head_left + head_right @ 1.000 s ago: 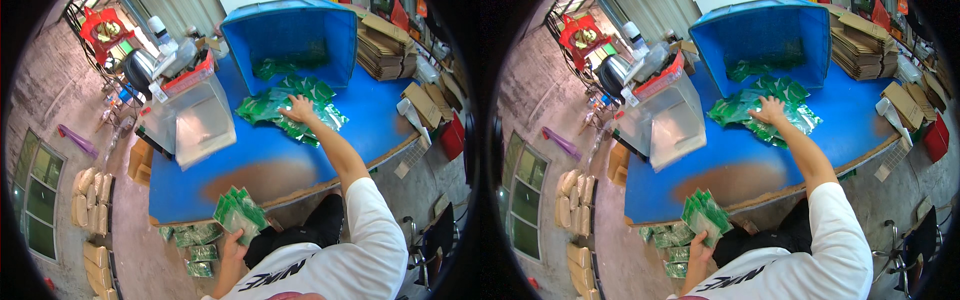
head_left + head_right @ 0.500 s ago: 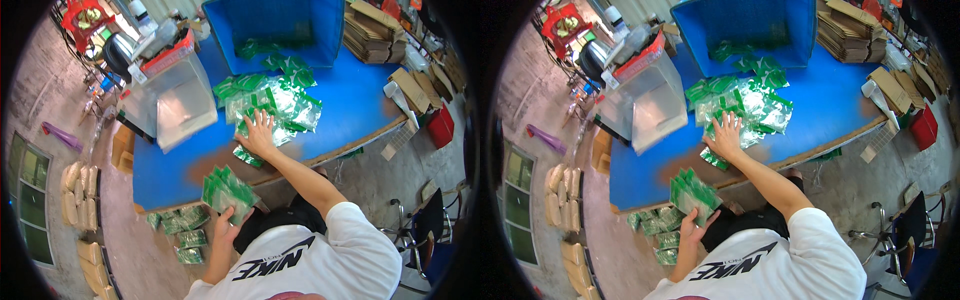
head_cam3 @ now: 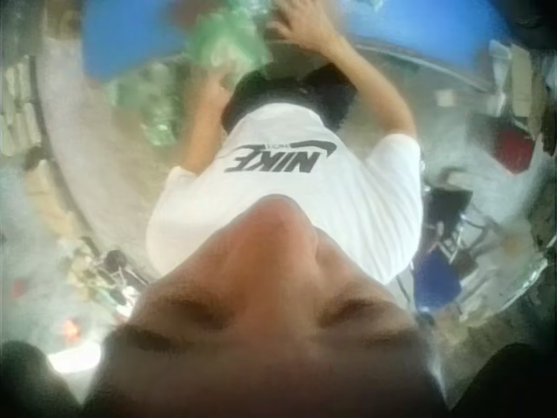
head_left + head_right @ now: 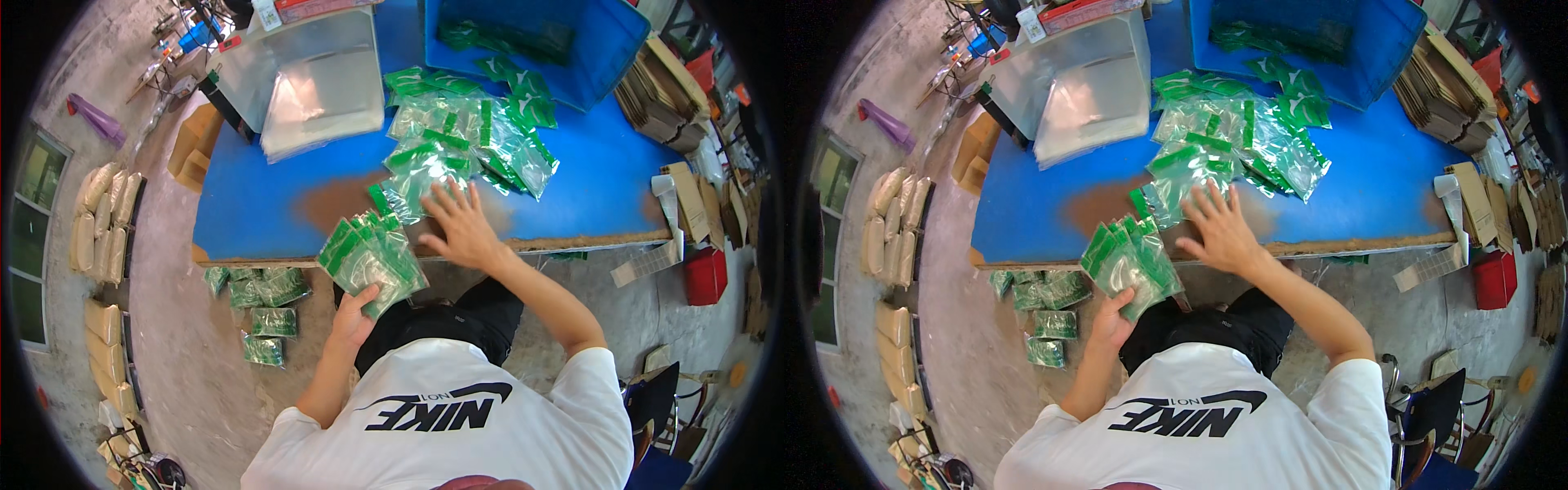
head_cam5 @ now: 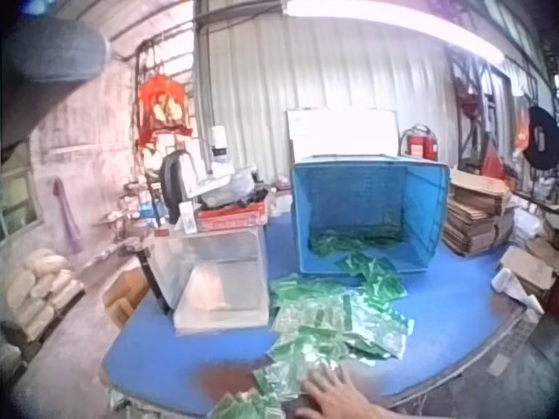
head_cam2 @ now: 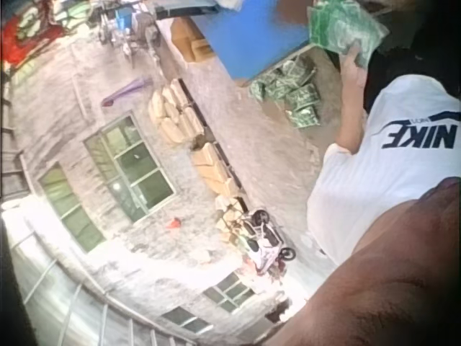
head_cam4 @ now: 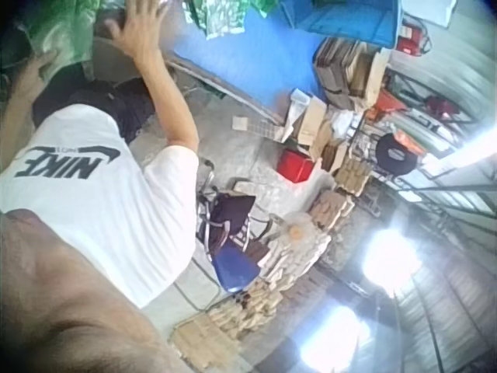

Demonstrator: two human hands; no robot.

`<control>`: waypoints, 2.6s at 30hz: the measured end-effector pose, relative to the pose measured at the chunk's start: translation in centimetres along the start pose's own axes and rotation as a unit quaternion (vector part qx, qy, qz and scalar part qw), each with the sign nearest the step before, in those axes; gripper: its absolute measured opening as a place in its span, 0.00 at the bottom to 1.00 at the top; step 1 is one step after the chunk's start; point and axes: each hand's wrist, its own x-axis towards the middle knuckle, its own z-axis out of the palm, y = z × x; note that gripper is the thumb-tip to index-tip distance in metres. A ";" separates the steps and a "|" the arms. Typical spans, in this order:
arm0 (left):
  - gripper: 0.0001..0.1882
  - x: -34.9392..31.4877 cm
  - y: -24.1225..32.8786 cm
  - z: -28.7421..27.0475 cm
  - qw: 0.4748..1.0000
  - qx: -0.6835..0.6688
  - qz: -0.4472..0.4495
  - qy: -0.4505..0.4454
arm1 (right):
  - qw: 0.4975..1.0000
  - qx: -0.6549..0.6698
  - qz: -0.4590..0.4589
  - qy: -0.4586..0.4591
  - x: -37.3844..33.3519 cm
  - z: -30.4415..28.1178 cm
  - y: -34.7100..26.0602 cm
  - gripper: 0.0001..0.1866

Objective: The recorder counts and stacks small green sachets and places them into larger clear plastic bags on a work table.

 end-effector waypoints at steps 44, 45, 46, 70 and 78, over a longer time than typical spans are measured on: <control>0.30 -0.2 0.5 -4.1 0.999 -0.036 0.032 -0.015 | 0.988 -0.084 0.071 0.113 5.4 3.2 -3.0 0.22; 0.30 -0.4 0.8 -4.1 0.999 -0.032 0.033 -0.018 | 0.986 -0.071 0.028 0.149 5.0 3.6 -3.3 0.20; 0.30 -0.6 1.0 -4.0 0.999 -0.024 0.041 -0.017 | 0.985 -0.071 0.029 0.153 4.2 3.6 -3.5 0.20; 0.32 -0.3 2.1 -5.4 0.999 0.008 0.050 0.002 | 0.977 0.182 0.057 0.093 8.0 2.8 -2.9 0.18; 0.32 -0.6 1.0 -4.4 0.998 -0.030 0.052 0.018 | 0.959 0.258 -0.104 -0.044 2.5 2.9 -3.5 0.22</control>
